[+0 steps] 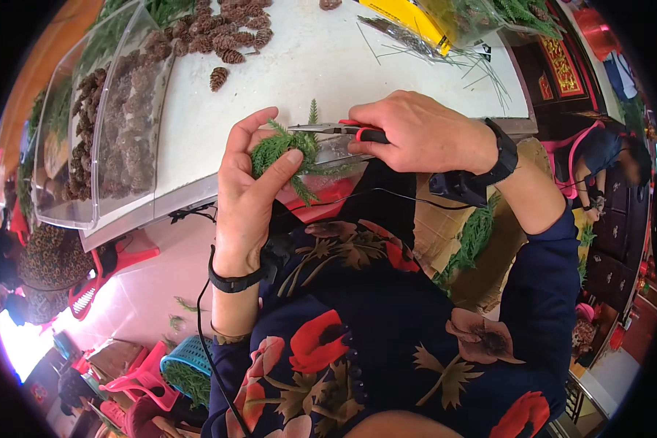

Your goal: Assembling artificial plant components by wiring small brown pods to green leaf stems and trimming the wire.

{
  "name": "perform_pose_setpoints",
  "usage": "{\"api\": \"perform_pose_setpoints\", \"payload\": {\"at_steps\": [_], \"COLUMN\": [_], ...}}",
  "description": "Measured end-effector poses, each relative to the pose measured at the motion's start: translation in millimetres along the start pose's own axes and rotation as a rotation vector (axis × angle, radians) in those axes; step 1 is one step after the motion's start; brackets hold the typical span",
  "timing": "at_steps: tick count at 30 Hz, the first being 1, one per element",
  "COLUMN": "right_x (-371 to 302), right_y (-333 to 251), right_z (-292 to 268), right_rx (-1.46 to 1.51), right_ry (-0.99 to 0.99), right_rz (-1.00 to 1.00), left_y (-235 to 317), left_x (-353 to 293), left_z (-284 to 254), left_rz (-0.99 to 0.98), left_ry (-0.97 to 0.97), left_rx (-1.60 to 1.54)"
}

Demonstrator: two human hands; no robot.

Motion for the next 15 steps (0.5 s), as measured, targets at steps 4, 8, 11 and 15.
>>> {"api": "perform_pose_setpoints", "payload": {"at_steps": [4, 8, 11, 15], "right_x": [0.9, 4.0, -6.3, -4.3], "right_y": [2.3, 7.9, -1.1, 10.4], "right_z": [3.2, -1.5, -15.3, -8.5], "right_rx": [0.056, 0.109, 0.113, 0.230], "right_ry": [0.000, -0.023, -0.002, -0.065], "right_rz": [0.003, 0.028, 0.033, 0.048], "left_y": [0.2, 4.7, 18.3, 9.0], "left_x": [-0.6, 4.7, 1.5, 6.7], "left_z": [2.4, 3.7, -0.2, -1.2], "left_rz": [0.098, 0.104, 0.015, 0.232], "left_ry": [0.036, 0.071, 0.022, 0.020], "left_rx": [0.156, 0.298, 0.248, 0.547]}}
Point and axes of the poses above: each hand's wrist, its own x-axis towards the middle knuckle, its own z-axis out of the palm, y = z × x, the point moved 2 cm from there along x, towards the middle knuckle, and after that the axes turned 3 degrees about -x, right-handed, at the moved point
